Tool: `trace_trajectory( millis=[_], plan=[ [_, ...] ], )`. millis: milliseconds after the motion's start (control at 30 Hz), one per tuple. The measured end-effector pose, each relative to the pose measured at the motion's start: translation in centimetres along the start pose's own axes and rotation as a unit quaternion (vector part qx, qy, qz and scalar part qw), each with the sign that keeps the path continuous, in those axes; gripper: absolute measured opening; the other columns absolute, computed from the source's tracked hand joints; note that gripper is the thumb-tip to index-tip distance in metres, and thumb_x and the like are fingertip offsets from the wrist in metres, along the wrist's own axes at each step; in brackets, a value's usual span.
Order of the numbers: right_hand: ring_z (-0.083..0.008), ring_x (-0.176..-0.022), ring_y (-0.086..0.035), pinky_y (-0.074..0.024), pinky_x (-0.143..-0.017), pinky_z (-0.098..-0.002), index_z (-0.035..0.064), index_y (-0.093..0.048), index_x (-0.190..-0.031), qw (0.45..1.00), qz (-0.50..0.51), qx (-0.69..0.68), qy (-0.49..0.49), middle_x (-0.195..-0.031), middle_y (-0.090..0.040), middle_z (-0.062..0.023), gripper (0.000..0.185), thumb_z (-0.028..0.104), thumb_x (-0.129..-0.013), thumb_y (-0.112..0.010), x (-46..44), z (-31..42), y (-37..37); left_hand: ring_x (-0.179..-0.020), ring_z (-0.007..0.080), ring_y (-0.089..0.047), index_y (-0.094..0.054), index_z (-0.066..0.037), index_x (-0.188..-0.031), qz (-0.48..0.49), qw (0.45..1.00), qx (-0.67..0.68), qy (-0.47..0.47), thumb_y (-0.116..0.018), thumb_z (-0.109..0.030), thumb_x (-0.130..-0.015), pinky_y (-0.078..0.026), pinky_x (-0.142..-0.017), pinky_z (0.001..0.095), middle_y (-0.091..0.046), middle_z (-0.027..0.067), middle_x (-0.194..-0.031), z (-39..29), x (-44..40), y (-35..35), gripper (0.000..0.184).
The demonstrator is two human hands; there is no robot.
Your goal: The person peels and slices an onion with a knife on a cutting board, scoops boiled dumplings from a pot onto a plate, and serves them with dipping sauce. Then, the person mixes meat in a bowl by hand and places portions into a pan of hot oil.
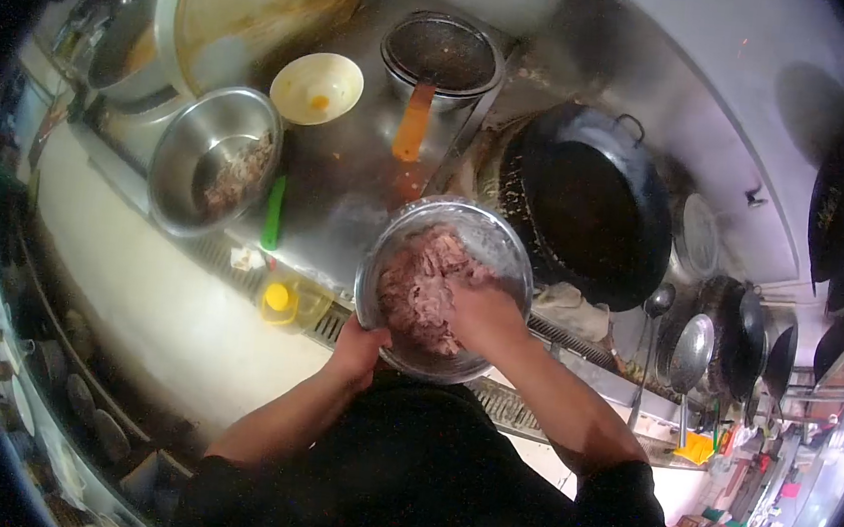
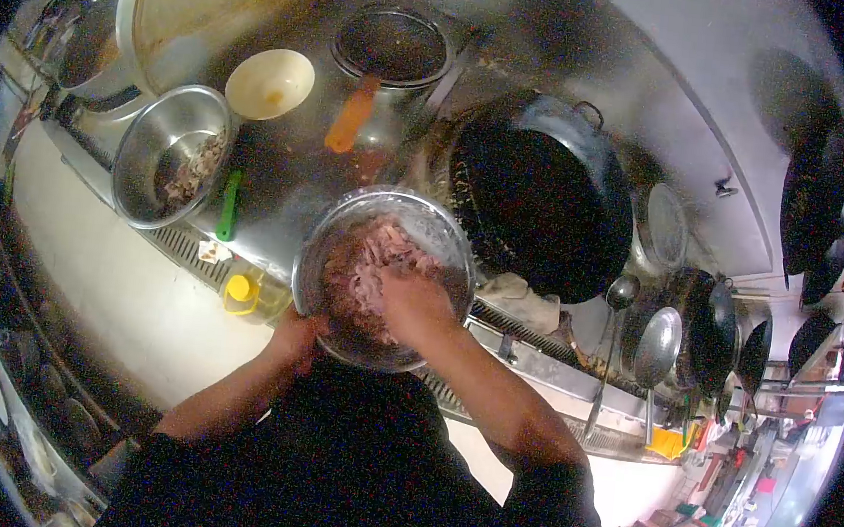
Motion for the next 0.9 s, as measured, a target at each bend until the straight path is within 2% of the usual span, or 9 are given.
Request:
trace_trajectory(
  millis=[200,267,400,467,533,767,800,833,900],
  plan=[
    [-0.0368,-0.086,-0.062,-0.0495,-0.075,-0.0448,0.0055,-0.056,-0.109,0.997,-0.057,0.047,-0.022,-0.094,-0.063,-0.0206,0.031,0.027,-0.086,-0.054,1.1,-0.7,2.7,-0.089,0.0218,-0.054,-0.048,0.000,-0.113,0.012,0.998,0.053,-0.014,-0.050,0.008,-0.064,-0.045,-0.077,0.0317,-0.057,0.0085,-0.095,3.1,-2.8,0.6,0.050],
    [-0.0313,-0.084,-0.064,-0.0503,-0.072,-0.0397,0.0051,-0.061,-0.103,0.976,-0.195,-0.088,0.032,-0.093,-0.064,-0.0198,0.029,0.030,-0.088,-0.055,2.3,0.1,6.4,-0.089,0.0217,-0.054,-0.048,0.001,-0.114,0.013,0.997,0.074,-0.005,-0.050,0.008,-0.064,-0.045,-0.077,0.0314,-0.057,0.0086,-0.096,3.1,-2.7,0.4,0.051],
    [-0.0219,-0.075,-0.062,-0.0482,-0.070,-0.0322,0.0027,-0.064,-0.088,0.929,-0.166,-0.325,0.059,-0.083,-0.062,-0.0150,0.025,0.026,-0.092,-0.054,3.3,0.5,10.4,-0.087,0.0221,-0.056,-0.046,-0.001,-0.116,0.024,0.997,0.066,-0.040,-0.050,0.008,-0.065,-0.047,-0.071,0.0316,-0.057,0.0094,-0.096,2.5,-3.2,0.4,0.052],
    [-0.0249,-0.074,-0.059,-0.0469,-0.070,-0.0327,0.0019,-0.063,-0.086,0.931,-0.178,-0.291,0.126,-0.080,-0.060,-0.0154,0.030,0.028,-0.094,-0.050,3.2,1.3,12.2,-0.086,0.0228,-0.057,-0.046,-0.002,-0.117,0.013,0.999,0.040,-0.032,-0.049,0.009,-0.065,-0.049,-0.068,0.0327,-0.057,0.0094,-0.096,2.1,-3.2,0.2,0.053],
    [-0.0297,-0.078,-0.059,-0.0463,-0.071,-0.0343,0.0012,-0.061,-0.087,0.982,-0.104,-0.095,0.125,-0.083,-0.059,-0.0179,0.033,0.029,-0.095,-0.046,2.5,1.7,11.6,-0.083,0.0241,-0.059,-0.045,-0.005,-0.118,0.022,0.998,0.054,-0.015,-0.049,0.008,-0.066,-0.053,-0.060,0.0357,-0.057,0.0089,-0.095,1.4,-2.5,-0.4,0.054],
    [-0.0325,-0.088,-0.062,-0.0484,-0.077,-0.0382,-0.0002,-0.059,-0.094,0.998,-0.035,-0.040,0.028,-0.091,-0.061,-0.0202,0.029,0.026,-0.094,-0.047,-3.5,-4.3,2.3,-0.079,0.0240,-0.060,-0.044,-0.007,-0.120,0.025,0.999,0.019,-0.012,-0.052,0.005,-0.068,-0.054,-0.052,0.0358,-0.058,0.0089,-0.094,1.5,-3.0,-0.1,0.053],
    [-0.0319,-0.090,-0.062,-0.0496,-0.078,-0.0399,-0.0005,-0.058,-0.097,0.950,-0.050,-0.308,0.004,-0.092,-0.062,-0.0200,0.027,0.025,-0.093,-0.048,-3.8,-5.3,1.7,-0.078,0.0238,-0.059,-0.044,-0.008,-0.120,0.021,1.000,0.009,-0.009,-0.052,0.005,-0.069,-0.053,-0.050,0.0357,-0.058,0.0090,-0.094,1.3,-2.8,-0.2,0.053],
    [-0.0314,-0.092,-0.063,-0.0507,-0.079,-0.0415,-0.0007,-0.057,-0.100,0.831,-0.060,-0.552,-0.022,-0.094,-0.064,-0.0198,0.026,0.023,-0.092,-0.050,-4.0,-6.3,1.0,-0.077,0.0235,-0.059,-0.044,-0.009,-0.120,0.016,1.000,0.000,-0.005,-0.052,0.005,-0.069,-0.053,-0.049,0.0357,-0.058,0.0092,-0.094,1.2,-2.6,-0.2,0.053],
    [-0.0312,-0.093,-0.063,-0.0520,-0.078,-0.0425,-0.0006,-0.055,-0.101,0.787,-0.069,-0.612,-0.045,-0.095,-0.064,-0.0198,0.024,0.021,-0.091,-0.051,-4.0,-6.3,2.1,-0.077,0.0234,-0.059,-0.044,-0.009,-0.120,0.023,0.999,0.013,-0.031,-0.052,0.005,-0.069,-0.052,-0.049,0.0350,-0.058,0.0092,-0.094,1.6,-3.3,-0.1,0.053]
  ],
)
Point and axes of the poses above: each hand's wrist, its own x-axis away from the middle knuckle, its own y-axis out of the back of the hand, z = x × y, the point moved 7 cm from there along -x, towards the middle knuckle
